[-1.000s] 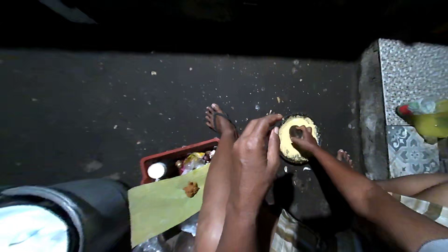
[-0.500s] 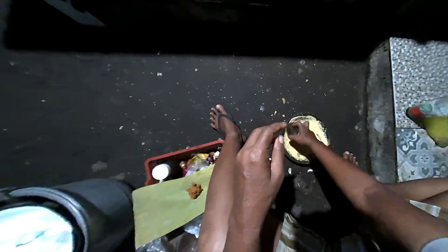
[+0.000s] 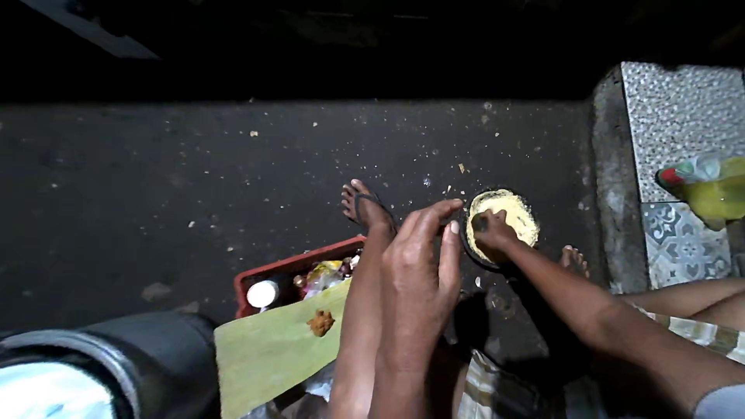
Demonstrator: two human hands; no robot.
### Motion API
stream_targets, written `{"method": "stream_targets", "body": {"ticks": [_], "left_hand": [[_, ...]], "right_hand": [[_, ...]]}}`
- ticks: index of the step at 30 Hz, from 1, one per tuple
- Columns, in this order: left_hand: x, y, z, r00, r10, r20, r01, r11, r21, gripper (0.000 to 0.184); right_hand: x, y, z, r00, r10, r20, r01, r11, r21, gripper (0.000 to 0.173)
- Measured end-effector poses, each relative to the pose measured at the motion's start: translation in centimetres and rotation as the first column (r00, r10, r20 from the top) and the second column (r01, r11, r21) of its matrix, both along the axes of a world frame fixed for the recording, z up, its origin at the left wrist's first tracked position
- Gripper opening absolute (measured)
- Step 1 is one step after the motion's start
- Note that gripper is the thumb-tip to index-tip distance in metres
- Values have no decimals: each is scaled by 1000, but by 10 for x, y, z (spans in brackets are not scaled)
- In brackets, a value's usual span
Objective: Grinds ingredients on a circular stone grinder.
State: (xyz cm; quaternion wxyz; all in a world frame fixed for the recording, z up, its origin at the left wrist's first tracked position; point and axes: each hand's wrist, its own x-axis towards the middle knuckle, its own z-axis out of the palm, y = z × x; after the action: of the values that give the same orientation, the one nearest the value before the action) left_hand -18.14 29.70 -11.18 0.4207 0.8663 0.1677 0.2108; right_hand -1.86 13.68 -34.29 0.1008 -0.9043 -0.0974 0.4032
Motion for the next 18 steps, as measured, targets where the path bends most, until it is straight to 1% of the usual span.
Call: {"method": "stream_targets", "body": {"ticks": [1, 2, 3, 4, 5, 7, 9, 10, 11, 12, 14, 15, 16, 17, 18], "left_hand": [[-2, 0, 0, 1000, 10, 2, -10, 1000, -4, 27], [-4, 0, -1, 1000, 20, 3, -20, 1000, -8, 27], [-5, 0, -1, 1000, 28, 2, -28, 1000, -13, 27], [-7, 0, -1, 1000, 31, -1, -31, 999, -19, 27], [-8, 1, -1, 999, 31, -7, -31, 999, -22, 26], [-11, 0, -1, 1000, 13, -23, -13, 999, -33, 27], [-8, -1, -1, 1000, 1, -13, -1, 1000, -30, 27], [-7, -2, -2, 1000, 6, 2, -6, 1000, -23, 27], [-7, -1, -2, 1000, 16, 19, -16, 1000, -15, 27], [-8, -1, -2, 999, 23, 24, -23, 1000, -16, 27], [-12, -1, -1, 1000, 21, 21, -20, 999, -38, 27], [-12, 0, -1, 999, 19, 25, -18, 999, -48, 27], [-12, 0, -1, 999, 21, 30, -20, 998, -54, 26], [-12, 1, 0, 999, 27, 30, -26, 998, -55, 26], [-12, 2, 0, 999, 30, 25, -29, 998, -54, 26]], "right_hand": [[-10, -5, -2, 983, 183, 21, -182, 982, -43, 67], [-16, -13, -6, 947, 319, 46, -315, 946, -71, 63], [-15, -21, -10, 921, 383, 71, -378, 922, -79, 60], [-11, -25, -14, 914, 393, 100, -387, 919, -77, 57], [-7, -22, -16, 927, 351, 131, -345, 936, -66, 57], [-3, -15, -19, 963, 191, 192, -189, 982, -25, 66], [3, -7, -13, 983, 44, 181, -45, 999, 6, 70], [4, -5, -7, 990, 3, 142, -3, 1000, -3, 71], [4, -2, 0, 996, 15, 88, -12, 1000, -28, 70], [-2, -2, 4, 994, 100, 38, -97, 993, -68, 68], [-23, -20, 0, 933, 361, 4, -358, 927, -115, 64], [-26, -31, -3, 894, 449, 10, -445, 888, -116, 61], [-20, -40, -6, 873, 485, 40, -479, 871, -105, 59], [-10, -43, -9, 880, 468, 86, -461, 883, -92, 58], [1, -40, -12, 904, 406, 137, -397, 914, -87, 58]]}}
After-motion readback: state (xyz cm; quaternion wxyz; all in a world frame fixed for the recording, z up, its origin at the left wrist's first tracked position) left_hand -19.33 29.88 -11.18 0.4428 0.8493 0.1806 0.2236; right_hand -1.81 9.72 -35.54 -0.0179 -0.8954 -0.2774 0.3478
